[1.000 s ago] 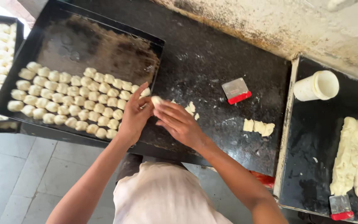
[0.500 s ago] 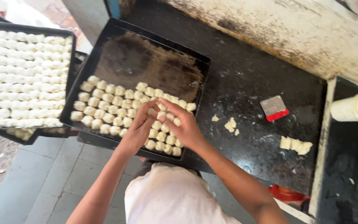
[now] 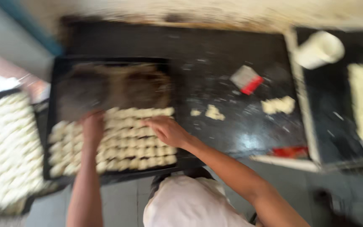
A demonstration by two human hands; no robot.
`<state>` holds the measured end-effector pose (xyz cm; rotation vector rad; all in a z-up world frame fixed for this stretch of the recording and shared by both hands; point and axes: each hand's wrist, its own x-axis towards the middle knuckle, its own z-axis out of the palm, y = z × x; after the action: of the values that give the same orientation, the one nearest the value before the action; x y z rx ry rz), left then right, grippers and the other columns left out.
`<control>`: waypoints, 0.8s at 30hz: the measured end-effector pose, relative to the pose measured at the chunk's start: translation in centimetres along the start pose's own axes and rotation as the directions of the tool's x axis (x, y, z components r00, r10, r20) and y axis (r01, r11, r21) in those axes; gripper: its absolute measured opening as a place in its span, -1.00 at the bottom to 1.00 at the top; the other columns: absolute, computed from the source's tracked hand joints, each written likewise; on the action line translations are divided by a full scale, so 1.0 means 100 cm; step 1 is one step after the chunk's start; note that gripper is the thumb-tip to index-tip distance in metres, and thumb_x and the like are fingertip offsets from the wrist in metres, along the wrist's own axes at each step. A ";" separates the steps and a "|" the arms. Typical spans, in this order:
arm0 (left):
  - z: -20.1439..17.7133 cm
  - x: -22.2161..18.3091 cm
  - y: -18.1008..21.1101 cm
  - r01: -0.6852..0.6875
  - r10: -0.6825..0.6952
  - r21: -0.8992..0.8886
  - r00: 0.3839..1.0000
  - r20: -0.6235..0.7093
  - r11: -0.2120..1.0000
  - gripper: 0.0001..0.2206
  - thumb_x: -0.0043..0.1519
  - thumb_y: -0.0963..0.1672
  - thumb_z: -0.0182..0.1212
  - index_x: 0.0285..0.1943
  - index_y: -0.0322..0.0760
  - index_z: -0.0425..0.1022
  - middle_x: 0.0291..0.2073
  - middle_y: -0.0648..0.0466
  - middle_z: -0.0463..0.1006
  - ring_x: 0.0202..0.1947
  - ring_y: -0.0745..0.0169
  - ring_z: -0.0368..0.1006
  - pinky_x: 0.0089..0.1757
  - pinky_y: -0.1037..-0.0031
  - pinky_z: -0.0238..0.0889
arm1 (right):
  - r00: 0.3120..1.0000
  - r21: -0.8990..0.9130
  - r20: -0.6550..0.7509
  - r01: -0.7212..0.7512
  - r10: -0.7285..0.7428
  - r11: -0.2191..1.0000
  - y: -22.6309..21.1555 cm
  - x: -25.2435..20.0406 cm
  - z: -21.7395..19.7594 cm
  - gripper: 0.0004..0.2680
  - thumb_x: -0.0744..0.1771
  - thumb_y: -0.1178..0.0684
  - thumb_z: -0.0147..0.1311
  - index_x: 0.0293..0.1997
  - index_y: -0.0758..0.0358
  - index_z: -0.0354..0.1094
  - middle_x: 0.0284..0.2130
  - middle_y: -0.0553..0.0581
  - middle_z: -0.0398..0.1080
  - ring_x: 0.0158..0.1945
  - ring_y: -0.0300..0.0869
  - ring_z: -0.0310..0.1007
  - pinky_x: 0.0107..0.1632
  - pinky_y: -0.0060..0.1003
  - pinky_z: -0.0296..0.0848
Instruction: The person shapes portions of dough by hand, rolls them into small balls, and places them into rows in a metal tray.
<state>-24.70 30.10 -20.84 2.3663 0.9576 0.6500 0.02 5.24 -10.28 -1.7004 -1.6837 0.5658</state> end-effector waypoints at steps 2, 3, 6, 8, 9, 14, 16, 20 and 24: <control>0.005 -0.003 0.001 -0.034 0.037 0.193 0.999 -0.013 0.981 -0.80 0.13 -0.19 0.29 -0.07 -0.33 0.61 0.04 -0.15 0.54 0.16 -0.25 0.34 0.19 -0.07 0.14 | 0.984 -0.146 -0.143 0.085 -0.107 0.986 0.032 -0.067 -0.037 -0.79 0.42 0.13 0.05 0.20 0.22 0.38 0.03 0.20 0.52 0.13 0.08 0.51 0.25 -0.01 0.35; 0.009 -0.003 0.010 0.004 0.035 0.506 0.997 -0.069 0.863 -0.88 0.33 -0.19 0.24 -0.03 -0.14 0.65 0.01 -0.06 0.53 0.10 -0.14 0.30 0.21 -0.09 0.02 | 0.950 -0.068 -0.307 -0.083 0.058 0.994 0.048 -0.102 -0.058 -0.84 0.39 0.17 0.08 0.09 0.24 0.42 0.00 0.20 0.54 0.08 0.07 0.54 0.17 -0.07 0.44; 0.002 -0.023 0.065 -0.073 0.117 0.371 0.988 -0.098 0.926 -0.89 0.40 -0.12 0.20 -0.01 -0.23 0.55 0.10 -0.08 0.47 0.19 -0.22 0.25 0.13 -0.07 -0.02 | 0.680 -0.032 -0.656 -0.459 0.327 0.888 0.093 -0.200 -0.127 -0.93 0.34 0.31 0.11 -0.15 0.31 0.45 -0.07 0.23 0.56 -0.01 0.10 0.58 0.05 -0.09 0.54; 0.008 -0.010 0.131 -0.141 0.188 0.444 0.980 -0.062 0.885 -0.75 0.25 -0.13 0.29 0.08 -0.26 0.65 0.11 -0.13 0.54 0.18 -0.25 0.32 0.00 -0.02 0.08 | 0.601 -0.217 -0.774 -0.547 0.199 0.809 0.139 -0.221 -0.182 -0.77 0.30 0.37 -0.02 -0.01 0.33 0.48 -0.05 0.33 0.51 0.02 0.22 0.51 0.09 -0.03 0.49; 0.016 0.003 0.172 -0.199 0.205 0.221 0.979 -0.003 0.955 -0.79 0.32 -0.15 0.26 0.10 -0.28 0.60 0.10 -0.11 0.54 0.15 -0.18 0.37 0.03 0.05 0.17 | 0.596 -0.266 -0.772 -0.617 0.219 0.741 0.158 -0.225 -0.203 -0.73 0.26 0.38 -0.03 0.00 0.34 0.49 -0.04 0.38 0.49 0.03 0.29 0.47 0.06 0.00 0.46; 0.085 0.026 0.371 -0.366 0.430 -0.378 0.898 0.097 0.850 -0.74 0.29 -0.24 0.27 0.16 -0.41 0.52 0.02 -0.20 0.57 0.01 -0.18 0.52 0.00 0.23 0.39 | 0.687 -0.106 -0.643 -0.518 0.339 0.849 0.187 -0.204 -0.242 -0.68 0.16 0.35 0.08 -0.06 0.22 0.52 -0.13 0.24 0.57 -0.01 0.09 0.54 0.09 -0.09 0.50; 0.110 0.018 0.416 -0.465 0.525 -0.371 0.848 0.073 0.804 -0.61 0.13 -0.26 0.27 0.17 -0.55 0.47 0.04 -0.35 0.53 0.03 -0.35 0.48 -0.05 0.14 0.36 | 0.829 0.098 -0.453 -0.321 0.330 0.942 0.169 -0.180 -0.223 -0.69 0.25 0.28 0.22 0.09 0.11 0.50 -0.05 0.17 0.55 0.04 -0.07 0.57 0.11 -0.20 0.51; 0.145 0.014 0.445 -0.050 0.262 -0.593 0.924 0.277 0.803 -0.68 0.34 -0.29 0.21 0.28 -0.57 0.45 0.02 -0.25 0.55 0.04 -0.10 0.50 0.05 0.27 0.37 | 0.920 -0.010 -0.391 -0.038 0.031 0.999 0.100 -0.158 -0.192 -0.73 0.38 0.10 0.17 0.25 -0.01 0.37 0.03 0.03 0.46 0.15 -0.19 0.49 0.17 -0.35 0.58; 0.134 0.029 0.446 0.506 -0.118 -0.844 0.862 0.492 0.177 -0.70 0.39 -0.31 0.08 0.31 -0.60 0.42 0.12 -0.19 0.54 0.13 0.09 0.51 0.15 0.41 0.41 | 0.848 -0.156 -0.495 0.127 -0.189 0.980 0.048 -0.173 -0.228 -0.73 0.33 0.08 0.17 0.17 0.10 0.37 0.07 0.04 0.45 0.32 0.03 0.37 0.42 0.17 0.29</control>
<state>7.01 0.72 -3.35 0.9896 0.5526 0.4288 18.41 -15.10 -0.72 -1.5894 -1.4635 -0.0711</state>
